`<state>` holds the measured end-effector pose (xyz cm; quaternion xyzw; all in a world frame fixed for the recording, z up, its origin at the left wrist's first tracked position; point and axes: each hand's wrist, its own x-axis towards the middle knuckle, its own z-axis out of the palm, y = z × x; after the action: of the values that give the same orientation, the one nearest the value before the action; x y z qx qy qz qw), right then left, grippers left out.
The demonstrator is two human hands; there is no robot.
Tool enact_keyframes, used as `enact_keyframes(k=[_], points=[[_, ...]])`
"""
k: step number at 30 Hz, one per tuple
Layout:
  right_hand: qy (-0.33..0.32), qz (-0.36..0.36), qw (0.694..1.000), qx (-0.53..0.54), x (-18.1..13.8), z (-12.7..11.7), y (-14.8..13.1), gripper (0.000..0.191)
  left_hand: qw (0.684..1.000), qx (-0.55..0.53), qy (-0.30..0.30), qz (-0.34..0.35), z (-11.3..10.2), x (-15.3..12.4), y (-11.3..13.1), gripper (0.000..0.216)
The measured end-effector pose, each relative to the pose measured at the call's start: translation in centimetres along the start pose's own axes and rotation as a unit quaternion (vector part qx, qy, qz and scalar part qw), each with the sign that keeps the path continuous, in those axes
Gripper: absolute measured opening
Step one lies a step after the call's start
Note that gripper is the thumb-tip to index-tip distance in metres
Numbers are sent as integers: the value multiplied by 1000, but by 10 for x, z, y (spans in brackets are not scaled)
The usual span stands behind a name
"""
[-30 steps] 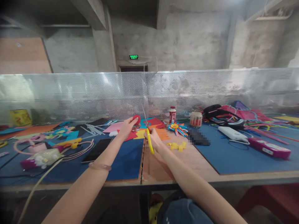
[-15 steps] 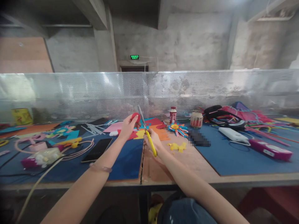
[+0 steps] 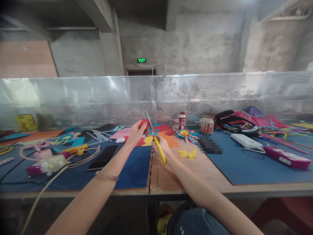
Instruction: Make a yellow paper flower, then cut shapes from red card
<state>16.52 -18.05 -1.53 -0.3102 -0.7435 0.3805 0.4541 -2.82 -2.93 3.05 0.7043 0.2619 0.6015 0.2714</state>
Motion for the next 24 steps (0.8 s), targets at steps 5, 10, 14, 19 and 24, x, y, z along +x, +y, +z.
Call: enact_keyframes(k=[5, 10, 14, 19, 24], points=[[5, 6, 998, 65, 1, 1, 6, 40, 1000, 9, -9, 1, 0, -1, 0, 25], [3, 14, 994, 106, 1, 1, 7, 44, 1000, 7, -23, -6, 0, 0, 0, 24], [13, 17, 995, 102, 1, 2, 6, 40, 999, 4, -34, -11, -1, 0, 0, 24], [32, 4, 995, 95, -1, 0, 1, 39, 999, 1, -40, -12, -2, 0, -1, 24], [25, 0, 993, 113, -2, -1, -1, 42, 999, -7, -42, -13, -2, 1, -2, 24]])
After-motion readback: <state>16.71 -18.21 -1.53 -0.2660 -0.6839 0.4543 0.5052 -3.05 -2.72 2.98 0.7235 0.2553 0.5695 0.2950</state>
